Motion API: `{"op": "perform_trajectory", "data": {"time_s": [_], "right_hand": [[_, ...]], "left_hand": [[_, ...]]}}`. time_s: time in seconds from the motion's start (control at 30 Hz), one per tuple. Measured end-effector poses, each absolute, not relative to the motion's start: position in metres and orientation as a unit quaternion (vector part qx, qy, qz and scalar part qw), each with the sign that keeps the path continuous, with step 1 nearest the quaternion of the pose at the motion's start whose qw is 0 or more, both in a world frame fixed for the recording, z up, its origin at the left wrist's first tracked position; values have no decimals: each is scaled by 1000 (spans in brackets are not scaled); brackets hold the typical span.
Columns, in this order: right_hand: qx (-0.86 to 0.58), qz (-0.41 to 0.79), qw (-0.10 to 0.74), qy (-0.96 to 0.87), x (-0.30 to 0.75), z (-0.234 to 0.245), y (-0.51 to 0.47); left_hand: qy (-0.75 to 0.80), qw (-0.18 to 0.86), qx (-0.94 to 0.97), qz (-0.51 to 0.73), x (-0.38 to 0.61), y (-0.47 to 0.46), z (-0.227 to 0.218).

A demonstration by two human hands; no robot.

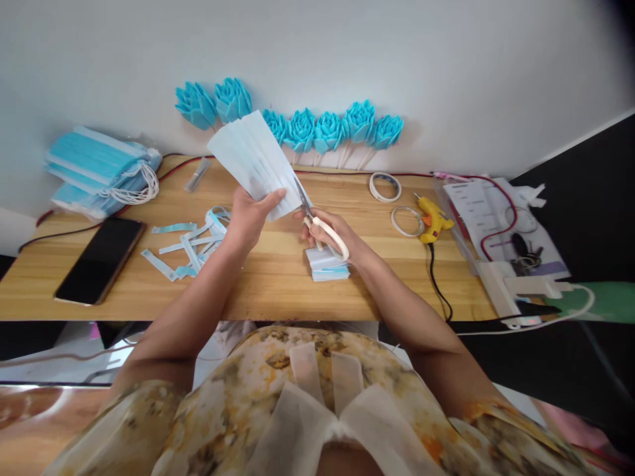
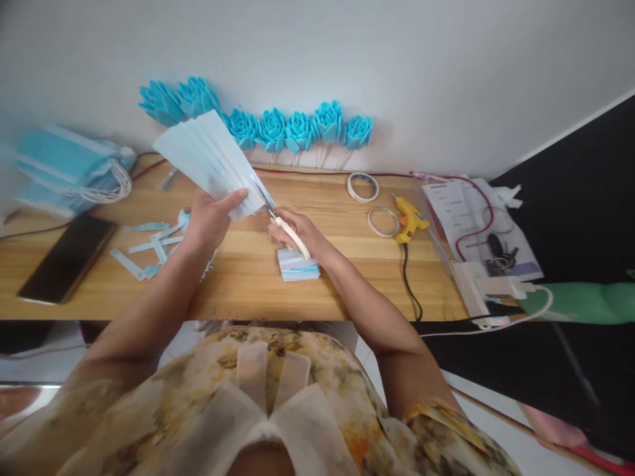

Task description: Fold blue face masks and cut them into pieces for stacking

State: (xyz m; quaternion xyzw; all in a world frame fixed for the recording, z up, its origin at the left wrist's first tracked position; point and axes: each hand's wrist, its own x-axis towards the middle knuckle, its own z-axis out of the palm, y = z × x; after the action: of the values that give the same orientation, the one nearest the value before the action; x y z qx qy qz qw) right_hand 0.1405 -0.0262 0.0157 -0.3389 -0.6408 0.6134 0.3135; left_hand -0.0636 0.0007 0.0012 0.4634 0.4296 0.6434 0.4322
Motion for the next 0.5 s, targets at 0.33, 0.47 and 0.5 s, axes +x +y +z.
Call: {"op": "perform_trajectory", "data": {"time_s": [0.33,0.47,0.5], "right_hand": [[-346,608,323,-638,140,15,-26],[-354,611,329,-627,140,16,-27],[-355,612,330,-625,140,16,-27]], "left_hand": [[428,435,471,637,-65,0,0],[434,439,463,636,-65,1,0],[436,440,459,637,-65,1,0]]}}
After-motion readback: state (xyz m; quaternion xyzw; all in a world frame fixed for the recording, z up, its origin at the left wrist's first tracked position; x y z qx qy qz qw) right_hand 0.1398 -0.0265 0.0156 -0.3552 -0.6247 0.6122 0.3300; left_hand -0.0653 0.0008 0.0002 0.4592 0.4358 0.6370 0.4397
